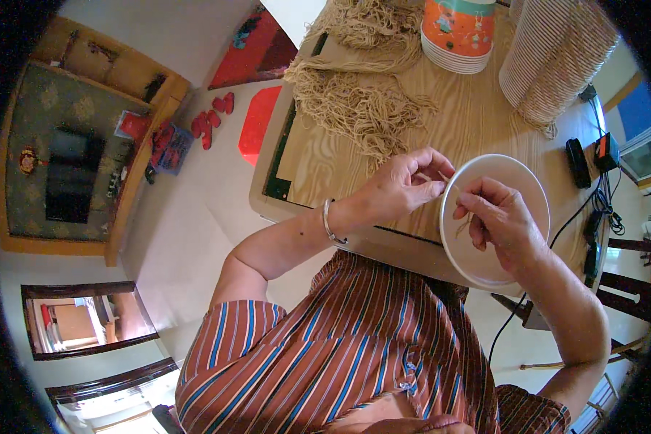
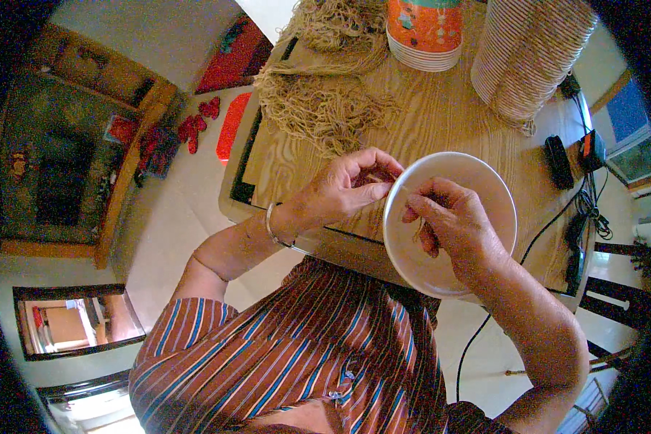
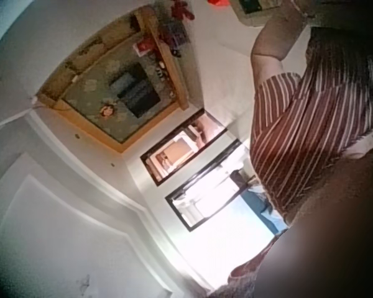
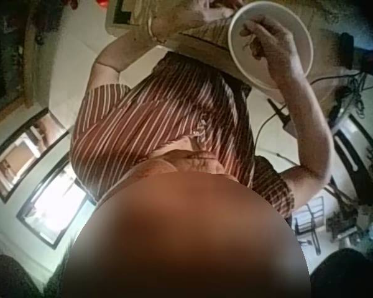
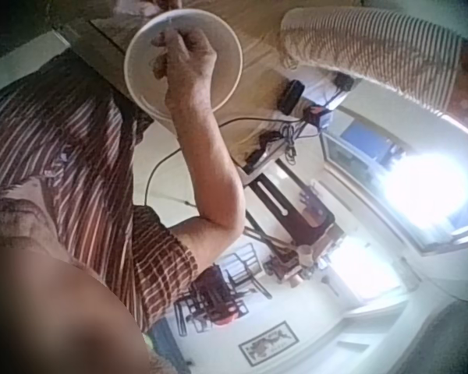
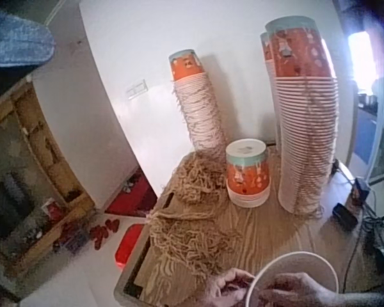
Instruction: Threading and tying elastic bands through holes in paper cups.
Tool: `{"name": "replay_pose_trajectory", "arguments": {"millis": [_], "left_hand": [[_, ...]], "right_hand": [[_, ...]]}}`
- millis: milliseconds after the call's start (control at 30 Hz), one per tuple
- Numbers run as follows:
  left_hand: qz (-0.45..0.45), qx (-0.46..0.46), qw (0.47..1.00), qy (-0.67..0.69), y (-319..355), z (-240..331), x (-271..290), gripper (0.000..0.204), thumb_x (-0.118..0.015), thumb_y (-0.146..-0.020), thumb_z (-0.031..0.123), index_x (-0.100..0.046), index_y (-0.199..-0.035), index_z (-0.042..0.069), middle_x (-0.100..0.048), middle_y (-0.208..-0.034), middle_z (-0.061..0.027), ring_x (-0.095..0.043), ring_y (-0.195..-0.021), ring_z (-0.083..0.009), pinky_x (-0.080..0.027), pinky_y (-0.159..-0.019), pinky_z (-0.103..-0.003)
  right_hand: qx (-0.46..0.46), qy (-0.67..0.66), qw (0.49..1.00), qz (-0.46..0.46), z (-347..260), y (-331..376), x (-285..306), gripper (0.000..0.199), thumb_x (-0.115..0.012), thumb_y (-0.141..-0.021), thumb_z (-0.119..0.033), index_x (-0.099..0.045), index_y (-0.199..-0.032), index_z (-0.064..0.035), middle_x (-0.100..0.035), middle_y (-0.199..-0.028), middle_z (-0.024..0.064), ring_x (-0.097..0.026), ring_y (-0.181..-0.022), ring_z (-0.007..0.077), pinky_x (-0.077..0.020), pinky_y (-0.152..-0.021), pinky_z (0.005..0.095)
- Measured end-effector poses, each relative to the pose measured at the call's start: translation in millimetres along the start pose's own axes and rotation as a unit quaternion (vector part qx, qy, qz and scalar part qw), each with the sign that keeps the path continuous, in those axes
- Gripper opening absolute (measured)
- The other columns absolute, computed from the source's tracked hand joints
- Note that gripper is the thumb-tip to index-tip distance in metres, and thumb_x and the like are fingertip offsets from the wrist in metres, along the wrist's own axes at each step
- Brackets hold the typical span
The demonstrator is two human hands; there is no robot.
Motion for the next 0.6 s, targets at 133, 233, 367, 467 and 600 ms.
{"name": "replay_pose_trajectory", "arguments": {"millis": [133,233,367,467,600], "left_hand": [[-0.001,0.0,1.0,0.013,0.6,0.0,-0.4,0.024,-0.056,-0.093,0.007,-0.055,-0.116,0.001,-0.062,-0.104,-0.0027,-0.058,-0.098,-0.0093,-0.046,-0.091,-0.027],[0.006,-0.003,1.0,0.003,1.2,-1.1,-0.6,0.024,-0.056,-0.093,0.007,-0.055,-0.116,0.001,-0.062,-0.103,-0.0026,-0.059,-0.098,-0.0093,-0.047,-0.09,-0.026],[0.005,-0.009,1.0,0.013,0.9,-3.9,-0.1,0.024,-0.056,-0.092,0.007,-0.055,-0.116,0.001,-0.063,-0.103,-0.0025,-0.059,-0.097,-0.0094,-0.048,-0.089,-0.026],[0.006,-0.014,1.0,0.013,1.2,-0.8,-0.9,0.024,-0.056,-0.092,0.006,-0.056,-0.115,0.001,-0.063,-0.103,-0.0029,-0.06,-0.097,-0.0099,-0.048,-0.089,-0.026],[0.011,-0.01,1.0,-0.008,1.8,1.3,-1.0,0.023,-0.057,-0.092,0.005,-0.056,-0.114,0.001,-0.063,-0.103,-0.0033,-0.06,-0.096,-0.0104,-0.048,-0.09,-0.027]], "right_hand": [[0.002,0.004,1.0,-0.003,-1.0,-0.7,-0.6,0.012,-0.06,-0.093,-0.014,-0.062,-0.092,-0.0028,-0.063,-0.074,0.0036,-0.05,-0.046,0.0083,-0.0385,-0.04,0.0232],[0.001,0.002,1.0,-0.006,0.3,-1.9,-1.4,0.012,-0.06,-0.093,-0.015,-0.062,-0.092,-0.0031,-0.063,-0.074,0.0035,-0.05,-0.046,0.0081,-0.0387,-0.04,0.0232],[0.004,0.01,1.0,-0.003,0.4,-1.3,-2.1,0.012,-0.06,-0.093,-0.015,-0.062,-0.091,-0.0031,-0.063,-0.074,0.0033,-0.05,-0.046,0.0079,-0.0388,-0.04,0.0232],[0.009,0.013,1.0,-0.007,0.0,-1.8,-2.1,0.013,-0.06,-0.093,-0.015,-0.062,-0.091,-0.0028,-0.062,-0.074,0.0032,-0.05,-0.046,0.0079,-0.0388,-0.04,0.0232],[0.014,0.024,1.0,-0.008,-1.5,-2.3,-3.4,0.013,-0.06,-0.092,-0.015,-0.063,-0.091,-0.0024,-0.062,-0.074,0.0034,-0.05,-0.046,0.0083,-0.0385,-0.04,0.0232]]}}
Point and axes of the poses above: each hand's wrist, its own y-axis away from the middle knuckle, its own x-axis out of the back of the hand, z = x × y, the point moved 2 cm from there along -y, towards the middle knuckle
